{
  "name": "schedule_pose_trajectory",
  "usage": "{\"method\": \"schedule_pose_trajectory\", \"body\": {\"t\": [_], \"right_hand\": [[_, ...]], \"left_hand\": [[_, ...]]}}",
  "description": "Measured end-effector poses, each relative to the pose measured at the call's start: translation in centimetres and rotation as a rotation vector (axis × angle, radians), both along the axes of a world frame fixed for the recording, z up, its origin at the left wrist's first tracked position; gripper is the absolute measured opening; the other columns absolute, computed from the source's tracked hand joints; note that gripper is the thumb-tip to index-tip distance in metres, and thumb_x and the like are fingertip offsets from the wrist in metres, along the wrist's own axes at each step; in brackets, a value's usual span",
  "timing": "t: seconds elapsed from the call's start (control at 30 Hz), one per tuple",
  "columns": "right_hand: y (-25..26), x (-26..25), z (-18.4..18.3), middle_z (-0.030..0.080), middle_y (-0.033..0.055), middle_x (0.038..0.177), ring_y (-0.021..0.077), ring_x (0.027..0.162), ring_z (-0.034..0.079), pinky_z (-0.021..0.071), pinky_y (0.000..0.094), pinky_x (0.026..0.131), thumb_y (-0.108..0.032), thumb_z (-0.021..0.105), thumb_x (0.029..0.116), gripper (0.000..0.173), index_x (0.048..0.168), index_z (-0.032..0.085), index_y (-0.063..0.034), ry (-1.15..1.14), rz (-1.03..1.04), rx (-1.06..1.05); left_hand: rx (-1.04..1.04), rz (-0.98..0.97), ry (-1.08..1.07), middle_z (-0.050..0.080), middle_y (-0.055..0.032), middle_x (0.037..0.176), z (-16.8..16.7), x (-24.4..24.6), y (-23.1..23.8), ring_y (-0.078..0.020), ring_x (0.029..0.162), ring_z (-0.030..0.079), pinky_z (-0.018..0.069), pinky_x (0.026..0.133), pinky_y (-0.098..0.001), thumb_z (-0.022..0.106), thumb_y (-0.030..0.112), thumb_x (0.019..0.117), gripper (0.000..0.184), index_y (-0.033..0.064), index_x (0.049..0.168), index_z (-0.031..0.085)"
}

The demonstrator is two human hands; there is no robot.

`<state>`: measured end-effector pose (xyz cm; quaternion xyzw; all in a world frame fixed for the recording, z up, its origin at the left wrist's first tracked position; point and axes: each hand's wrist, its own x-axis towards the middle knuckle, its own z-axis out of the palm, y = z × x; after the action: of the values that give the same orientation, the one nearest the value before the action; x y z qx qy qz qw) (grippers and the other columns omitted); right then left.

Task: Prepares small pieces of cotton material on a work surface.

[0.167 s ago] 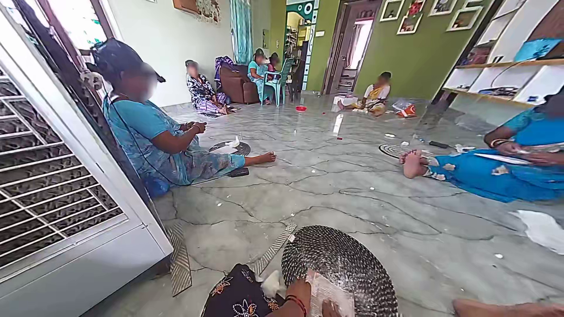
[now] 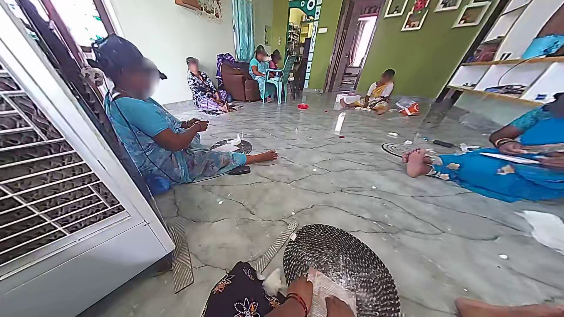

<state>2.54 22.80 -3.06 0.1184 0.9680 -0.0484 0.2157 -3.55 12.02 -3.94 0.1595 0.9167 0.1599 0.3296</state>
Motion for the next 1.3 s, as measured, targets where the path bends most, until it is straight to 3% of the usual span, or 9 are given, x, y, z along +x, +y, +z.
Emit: {"method": "schedule_pose_trajectory", "body": {"t": [0.13,0.5,0.67,0.83,0.93,1.03,1.07,1.13,1.3], "right_hand": [[4.0,-3.0,-10.9,0.070,0.0236,0.124,0.0465,0.122,0.062,0.0444,0.0662,0.103,-0.018,0.058,0.0981,0.028,0.116,0.076,-0.0061,0.302,-0.045,-0.021],[-0.3,-4.9,0.0,0.055,0.0207,0.147,0.0378,0.141,0.049,0.0433,0.0562,0.110,-0.003,0.056,0.0988,0.036,0.134,0.063,0.0010,-0.020,0.017,0.023],[0.2,-5.1,-5.0,0.058,0.0236,0.146,0.0377,0.137,0.055,0.0425,0.0529,0.114,-0.009,0.044,0.1053,0.039,0.140,0.058,0.0023,0.132,0.000,-0.084],[-0.6,-2.1,-1.6,0.021,0.0209,0.170,0.0343,0.159,0.020,0.0165,0.0505,0.129,-0.032,0.039,0.1114,0.065,0.164,0.017,0.0002,-0.025,0.108,-0.076],[-0.5,-1.3,0.0,0.011,0.0205,0.172,0.0343,0.161,0.011,0.0109,0.0551,0.129,-0.055,0.049,0.1037,0.090,0.165,0.011,-0.0005,-0.118,0.184,-0.055],[0.1,-1.5,-0.6,0.008,0.0195,0.173,0.0352,0.161,0.011,0.0117,0.0588,0.128,-0.061,0.056,0.0978,0.103,0.165,0.005,-0.0014,-0.151,0.227,-0.034],[0.1,-1.7,-0.5,0.007,0.0191,0.173,0.0351,0.161,0.010,0.0117,0.0594,0.128,-0.060,0.055,0.0983,0.103,0.165,0.004,-0.0017,-0.163,0.236,-0.027],[-0.2,-1.5,0.5,0.005,0.0187,0.173,0.0356,0.161,0.008,0.0098,0.0610,0.127,-0.056,0.055,0.1007,0.099,0.165,0.003,-0.0019,-0.192,0.221,-0.035],[-0.7,-1.1,-1.3,0.009,0.0161,0.174,0.0347,0.161,0.011,0.0108,0.0643,0.126,-0.052,0.055,0.1018,0.092,0.166,0.009,-0.0042,-0.115,0.130,-0.076]], "left_hand": [[-0.010,-0.011,0.011,0.050,-0.0257,0.153,-0.6,-0.4,0.1,-0.0437,0.143,0.047,0.0437,0.114,-0.0598,0.052,0.000,0.1021,0.043,-0.0016,0.145,0.054],[0.023,0.116,0.036,0.045,-0.0221,0.159,1.7,-1.0,-1.0,-0.0410,0.146,0.045,0.0408,0.117,-0.0594,0.051,0.004,0.1033,0.046,-0.0005,0.149,0.051],[-0.019,0.163,-0.013,0.046,-0.0268,0.156,1.3,-1.1,-1.0,-0.0463,0.142,0.047,0.0434,0.112,-0.0650,0.055,0.008,0.1025,0.046,-0.0022,0.147,0.053],[-0.078,0.132,-0.002,0.044,-0.0272,0.158,0.6,-1.0,-0.4,-0.0478,0.142,0.046,0.0433,0.110,-0.0678,0.061,0.006,0.0986,0.049,-0.0024,0.146,0.054],[-0.082,0.117,0.017,0.043,-0.0276,0.158,0.7,-0.6,-0.5,-0.0480,0.144,0.045,0.0420,0.112,-0.0675,0.058,0.005,0.1000,0.046,-0.0024,0.145,0.055],[0.129,-0.124,0.330,0.060,-0.0401,0.132,6.5,3.2,-3.5,-0.0562,0.120,0.061,0.0564,0.091,-0.0648,0.051,0.008,0.1028,0.035,-0.0164,0.123,0.065],[0.013,0.009,0.087,0.045,-0.0333,0.155,14.0,5.5,-2.4,-0.0487,0.145,0.044,0.0383,0.116,-0.0598,0.042,0.009,0.1102,0.041,-0.0145,0.143,0.051],[0.103,0.160,-0.053,0.039,-0.0342,0.159,20.9,8.0,-2.2,-0.0482,0.151,0.034,0.0259,0.123,-0.0580,0.042,0.007,0.1096,0.044,-0.0178,0.146,0.043],[0.126,0.137,-0.036,0.036,-0.0377,0.158,21.7,8.7,-2.6,-0.0512,0.150,0.034,0.0266,0.122,-0.0601,0.046,0.012,0.1097,0.047,-0.0188,0.146,0.043]]}}
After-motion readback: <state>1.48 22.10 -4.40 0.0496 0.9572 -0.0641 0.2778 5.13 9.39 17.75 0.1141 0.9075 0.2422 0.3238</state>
